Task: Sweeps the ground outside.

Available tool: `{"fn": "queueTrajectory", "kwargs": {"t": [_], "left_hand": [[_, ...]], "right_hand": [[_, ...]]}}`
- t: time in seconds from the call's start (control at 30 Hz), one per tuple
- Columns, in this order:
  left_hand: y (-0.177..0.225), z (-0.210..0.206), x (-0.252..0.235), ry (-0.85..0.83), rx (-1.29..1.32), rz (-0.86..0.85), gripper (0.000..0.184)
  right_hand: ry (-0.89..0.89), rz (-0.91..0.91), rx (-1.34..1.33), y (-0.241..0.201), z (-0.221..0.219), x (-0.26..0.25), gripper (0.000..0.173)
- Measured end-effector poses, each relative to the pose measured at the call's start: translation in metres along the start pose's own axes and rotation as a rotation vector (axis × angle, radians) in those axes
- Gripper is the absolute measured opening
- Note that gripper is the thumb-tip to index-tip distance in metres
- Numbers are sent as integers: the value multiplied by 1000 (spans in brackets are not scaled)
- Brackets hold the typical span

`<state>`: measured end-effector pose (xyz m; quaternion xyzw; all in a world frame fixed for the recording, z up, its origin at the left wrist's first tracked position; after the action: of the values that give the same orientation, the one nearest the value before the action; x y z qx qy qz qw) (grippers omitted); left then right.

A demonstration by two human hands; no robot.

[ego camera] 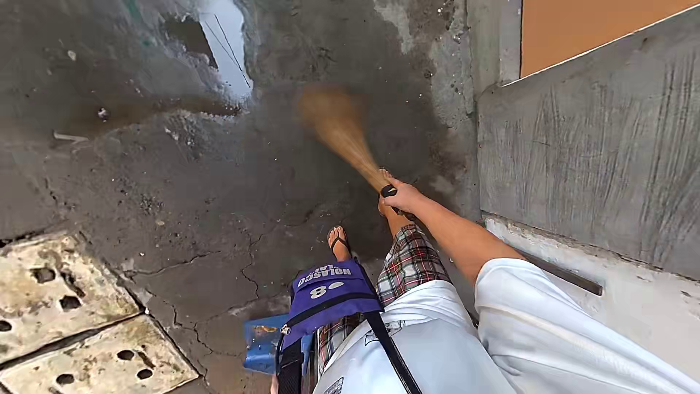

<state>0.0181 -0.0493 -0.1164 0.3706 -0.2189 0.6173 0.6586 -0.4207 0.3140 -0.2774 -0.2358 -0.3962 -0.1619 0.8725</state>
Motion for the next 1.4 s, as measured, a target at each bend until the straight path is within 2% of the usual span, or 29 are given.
{"fn": "queueTrajectory", "kwargs": {"t": [0.03,0.07,0.13,0.2,0.27,0.33,0.43,0.5,0.57,0.67,0.73,0.8,0.9,1.0,1.07,1.13,1.2,1.3,1.37,1.4], "left_hand": [[-3,-8,-23,35,-24,-163,80],[22,-16,-34,75,-9,-268,97],[132,-34,-14,73,136,-446,126],[245,-50,32,55,189,-712,141],[320,-64,72,28,222,-944,145],[371,-85,103,-56,219,-1113,131],[432,-139,146,-145,70,-1363,87],[463,-179,172,-193,26,-1495,64],[484,-210,194,-272,35,-1553,51],[504,-240,216,-337,25,-1554,65],[512,-246,223,-338,45,-1524,73],[526,-246,222,-302,91,-1498,62],[547,-237,216,-297,181,-1430,19],[558,-219,199,-334,186,-1395,14],[553,-204,182,-387,185,-1338,17],[545,-190,162,-464,234,-1219,19],[538,-179,140,-535,287,-1095,18],[533,-172,119,-622,340,-939,15],[537,-169,112,-664,355,-871,16],[541,-166,109,-679,361,-848,16]], "right_hand": [[-42,178,152,-19,12,4,78],[-54,344,280,-33,25,14,79],[6,554,352,-40,54,40,78],[64,525,309,-8,92,52,76],[146,304,223,48,138,49,75],[234,37,82,104,179,37,74],[325,-319,-257,162,217,-8,78],[339,-468,-523,177,216,-52,79],[253,-442,-567,154,199,-85,78],[31,-171,-347,86,190,-109,81],[18,96,-182,55,215,-112,75],[36,251,-74,31,253,-105,79],[120,218,-52,31,302,-92,83],[232,-15,-173,61,337,-114,76],[278,-203,-375,76,338,-146,73],[292,-363,-551,72,320,-169,71],[207,-371,-492,34,279,-170,72],[-79,-154,-212,-50,188,-161,84],[-249,44,-17,-114,143,-156,81],[-280,149,57,-146,133,-154,77]]}}
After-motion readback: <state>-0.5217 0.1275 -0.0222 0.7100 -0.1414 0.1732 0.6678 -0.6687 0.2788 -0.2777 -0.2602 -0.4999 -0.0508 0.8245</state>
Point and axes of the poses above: each hand's wrist, its own x-axis away from the middle knuckle, its own z-axis out of the back of the hand, y = z × x, the point moved 9 cm from there along -x, towards the middle knuckle, and after that the axes turned 15 degrees about y, right-handed, at the moved point
